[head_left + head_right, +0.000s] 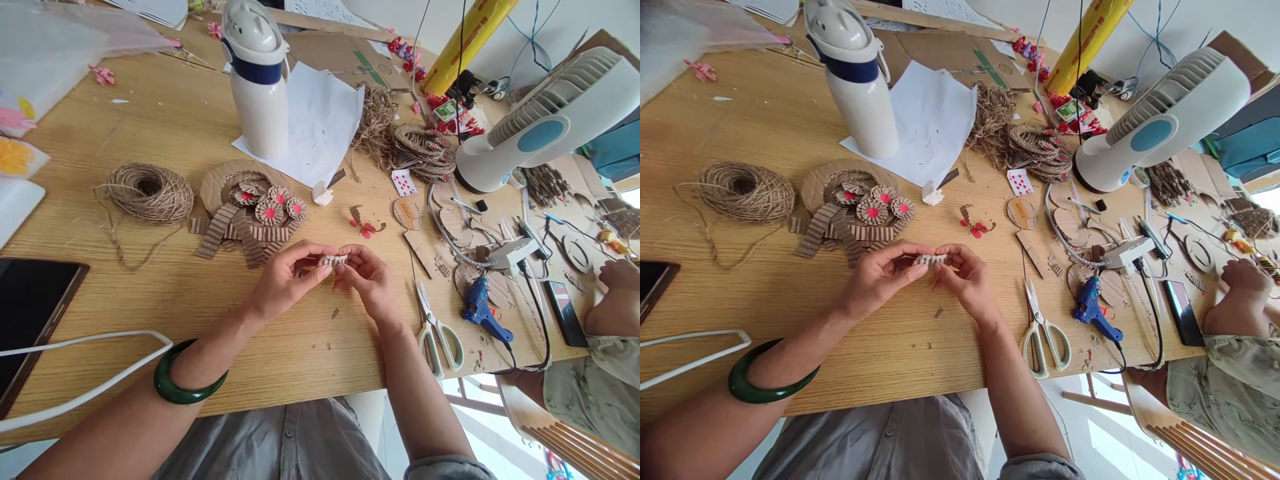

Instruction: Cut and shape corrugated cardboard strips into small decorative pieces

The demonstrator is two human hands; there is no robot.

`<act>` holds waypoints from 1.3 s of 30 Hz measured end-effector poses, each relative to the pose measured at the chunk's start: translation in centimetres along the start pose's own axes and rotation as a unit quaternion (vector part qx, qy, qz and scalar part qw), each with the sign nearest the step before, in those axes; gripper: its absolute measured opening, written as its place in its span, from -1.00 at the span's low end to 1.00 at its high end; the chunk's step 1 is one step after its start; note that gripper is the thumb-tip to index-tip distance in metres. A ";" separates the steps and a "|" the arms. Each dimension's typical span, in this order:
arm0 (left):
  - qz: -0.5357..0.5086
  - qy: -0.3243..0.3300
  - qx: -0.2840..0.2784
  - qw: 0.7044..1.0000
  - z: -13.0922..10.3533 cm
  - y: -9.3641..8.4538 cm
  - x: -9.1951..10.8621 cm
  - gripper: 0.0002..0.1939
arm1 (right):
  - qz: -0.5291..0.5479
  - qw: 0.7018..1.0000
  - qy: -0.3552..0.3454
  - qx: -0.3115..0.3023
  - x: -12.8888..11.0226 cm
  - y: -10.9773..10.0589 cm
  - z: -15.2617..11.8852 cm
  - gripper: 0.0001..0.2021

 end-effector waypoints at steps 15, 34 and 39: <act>-0.035 -0.136 0.091 0.986 -1.1 -2.1 -2.1 -0.63 | 0.060 0.983 -0.053 0.166 -0.4 -3.1 0.0 -0.76; -0.148 -0.154 0.106 0.971 -1.3 -2.0 -2.4 -0.59 | 0.029 0.990 0.003 0.142 1.0 -1.7 0.4 -0.73; -0.112 -0.156 0.022 0.981 -1.3 -0.8 -2.2 -0.34 | 0.008 0.995 -0.004 0.097 1.3 0.6 -0.1 -0.69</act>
Point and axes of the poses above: each hand's wrist, its own z-axis towards the middle knuckle, its own y-axis out of the palm, x = y × z, the point moved 7 cm from there along z, towards the middle knuckle, and after that the axes turned 13 degrees about y, right-handed, at the moved point
